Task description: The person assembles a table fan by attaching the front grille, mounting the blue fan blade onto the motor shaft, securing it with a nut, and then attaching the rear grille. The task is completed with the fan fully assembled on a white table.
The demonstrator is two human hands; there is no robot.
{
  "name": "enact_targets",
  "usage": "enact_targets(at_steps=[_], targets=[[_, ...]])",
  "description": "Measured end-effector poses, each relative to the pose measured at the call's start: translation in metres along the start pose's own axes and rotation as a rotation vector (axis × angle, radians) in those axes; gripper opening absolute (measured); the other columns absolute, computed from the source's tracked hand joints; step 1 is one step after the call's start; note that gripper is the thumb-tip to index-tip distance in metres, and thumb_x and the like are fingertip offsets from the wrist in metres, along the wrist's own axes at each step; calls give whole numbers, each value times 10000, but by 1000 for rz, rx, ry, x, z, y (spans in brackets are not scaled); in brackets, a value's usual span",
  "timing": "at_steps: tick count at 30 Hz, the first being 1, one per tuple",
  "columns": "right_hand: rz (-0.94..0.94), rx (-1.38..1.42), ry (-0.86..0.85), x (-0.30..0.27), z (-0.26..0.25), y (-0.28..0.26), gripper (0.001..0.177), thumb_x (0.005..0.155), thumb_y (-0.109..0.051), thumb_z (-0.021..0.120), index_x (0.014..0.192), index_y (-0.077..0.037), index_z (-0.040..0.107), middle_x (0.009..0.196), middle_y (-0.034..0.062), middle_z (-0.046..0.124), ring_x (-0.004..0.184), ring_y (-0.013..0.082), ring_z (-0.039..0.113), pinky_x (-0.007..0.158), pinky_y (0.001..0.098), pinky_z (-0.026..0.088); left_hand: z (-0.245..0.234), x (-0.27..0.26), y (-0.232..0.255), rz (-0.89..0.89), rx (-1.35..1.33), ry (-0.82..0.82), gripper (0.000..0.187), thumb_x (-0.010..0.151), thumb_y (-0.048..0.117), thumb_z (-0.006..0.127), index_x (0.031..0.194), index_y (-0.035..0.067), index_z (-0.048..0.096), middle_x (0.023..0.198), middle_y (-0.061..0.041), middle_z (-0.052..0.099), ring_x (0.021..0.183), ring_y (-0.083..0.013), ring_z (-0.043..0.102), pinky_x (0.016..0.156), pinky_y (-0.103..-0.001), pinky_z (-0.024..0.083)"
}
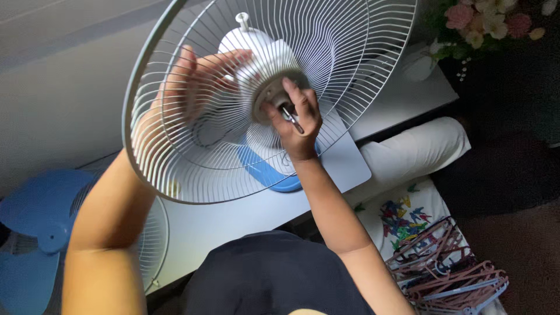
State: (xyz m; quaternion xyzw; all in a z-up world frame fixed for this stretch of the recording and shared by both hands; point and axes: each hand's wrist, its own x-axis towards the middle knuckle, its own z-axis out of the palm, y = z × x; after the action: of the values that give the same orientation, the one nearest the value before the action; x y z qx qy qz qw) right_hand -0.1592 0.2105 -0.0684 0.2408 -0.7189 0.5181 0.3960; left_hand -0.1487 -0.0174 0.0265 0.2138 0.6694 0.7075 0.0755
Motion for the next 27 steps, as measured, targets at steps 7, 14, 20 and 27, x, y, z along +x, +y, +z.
enact_targets(at_steps=[7, 14, 20, 27], targets=[[64, -55, 34, -10, 10, 5, 545, 861, -266, 895, 1328, -143, 642, 1004, 22, 553, 894, 176, 597, 783, 324, 544, 1, -2, -4, -9, -3, 61, 939, 993, 814, 310, 1372, 15, 625, 1498, -186, 598, 1455, -314, 506, 1230, -513, 340], [130, 1, 41, -13, 7, 0, 621, 865, -344, 883, 1379, -135, 605, 1058, 5, 548, 933, 153, 574, 804, 295, 523, -6, 5, -16, 52, -164, 13, 908, 1016, 756, 259, 1316, -5, 654, 1426, -213, 628, 1294, -303, 584, 1118, -470, 464], [129, -39, 62, -16, 10, -2, 634, 885, -357, 874, 1403, -137, 580, 1079, 7, 549, 931, 148, 562, 802, 290, 512, -16, 0, -23, 23, -172, 78, 907, 1017, 686, 261, 1400, -80, 559, 1459, -271, 590, 1273, -330, 615, 1115, -452, 498], [87, -17, 76, -17, 9, -4, 631, 890, -325, 870, 1401, -116, 565, 1106, 11, 551, 977, 172, 559, 843, 312, 507, -16, -20, -23, -49, -434, 119, 881, 1033, 632, 249, 1473, -92, 492, 1534, -272, 544, 1419, -329, 579, 1256, -444, 452]])
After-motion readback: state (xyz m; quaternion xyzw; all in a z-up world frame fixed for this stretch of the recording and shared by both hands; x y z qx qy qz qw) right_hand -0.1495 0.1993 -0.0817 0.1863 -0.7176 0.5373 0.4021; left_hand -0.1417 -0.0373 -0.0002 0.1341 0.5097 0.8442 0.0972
